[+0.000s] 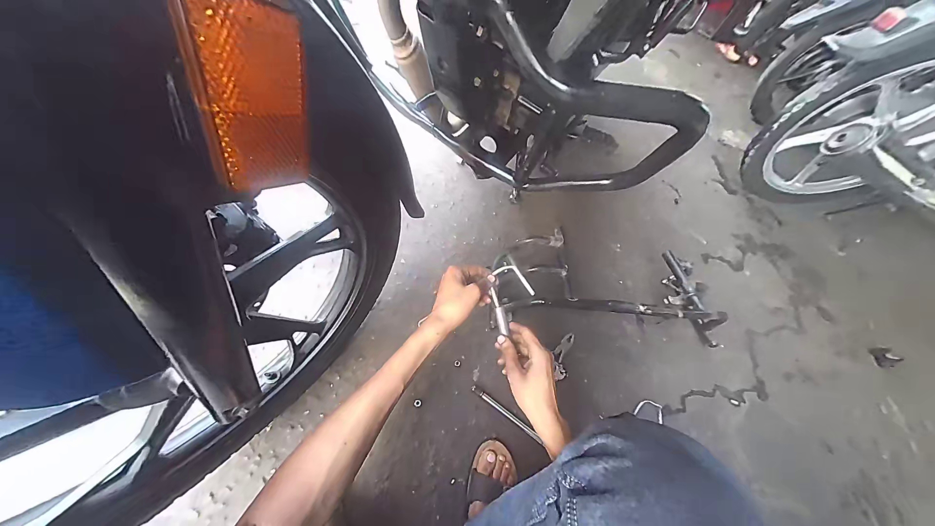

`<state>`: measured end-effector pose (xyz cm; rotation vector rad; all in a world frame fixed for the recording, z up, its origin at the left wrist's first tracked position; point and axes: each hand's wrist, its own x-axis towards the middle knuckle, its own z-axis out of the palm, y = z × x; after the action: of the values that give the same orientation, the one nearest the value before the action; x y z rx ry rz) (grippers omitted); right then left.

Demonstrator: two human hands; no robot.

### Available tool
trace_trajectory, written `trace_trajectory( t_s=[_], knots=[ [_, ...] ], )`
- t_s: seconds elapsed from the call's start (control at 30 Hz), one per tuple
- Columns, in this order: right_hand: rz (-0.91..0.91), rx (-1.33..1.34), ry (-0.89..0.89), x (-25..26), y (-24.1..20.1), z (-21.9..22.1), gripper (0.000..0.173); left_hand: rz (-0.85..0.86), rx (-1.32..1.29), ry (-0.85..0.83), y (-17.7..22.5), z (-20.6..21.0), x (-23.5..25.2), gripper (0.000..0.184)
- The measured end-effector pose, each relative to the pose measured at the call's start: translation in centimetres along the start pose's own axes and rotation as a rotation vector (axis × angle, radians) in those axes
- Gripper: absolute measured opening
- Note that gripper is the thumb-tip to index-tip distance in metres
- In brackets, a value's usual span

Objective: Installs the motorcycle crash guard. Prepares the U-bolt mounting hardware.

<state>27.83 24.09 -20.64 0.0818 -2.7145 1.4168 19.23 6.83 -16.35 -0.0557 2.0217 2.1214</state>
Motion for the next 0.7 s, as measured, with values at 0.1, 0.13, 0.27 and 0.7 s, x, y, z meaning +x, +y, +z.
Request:
trace_trajectory(
  t_s=[0.1, 0.13, 0.27, 0.7],
  knots=[
    [0.013, 0.038, 0.017, 0.3, -0.3, 0.0, 0.033, 0.004, -0.007, -0.049, -0.3, 0.3, 0.3, 0.017],
    [0.019, 0.065, 0.018, 0.4, -0.4, -0.1, 0.032, 0.008, -0.015, -0.064, -0.7, 0.4, 0.5, 0.017],
    [0.065, 0.218, 0.032, 1.2, -1.2, 0.0, 0.026, 0.012, -0.127, -0.067, -1.3, 1.6, 0.4, 0.022],
    [0.101, -0.088, -0.034, -3.2, 3.8, 1.8, 0.030, 0.157, -0.262, 0.270, -2.3, 3.9, -0.5, 0.032]
  ],
)
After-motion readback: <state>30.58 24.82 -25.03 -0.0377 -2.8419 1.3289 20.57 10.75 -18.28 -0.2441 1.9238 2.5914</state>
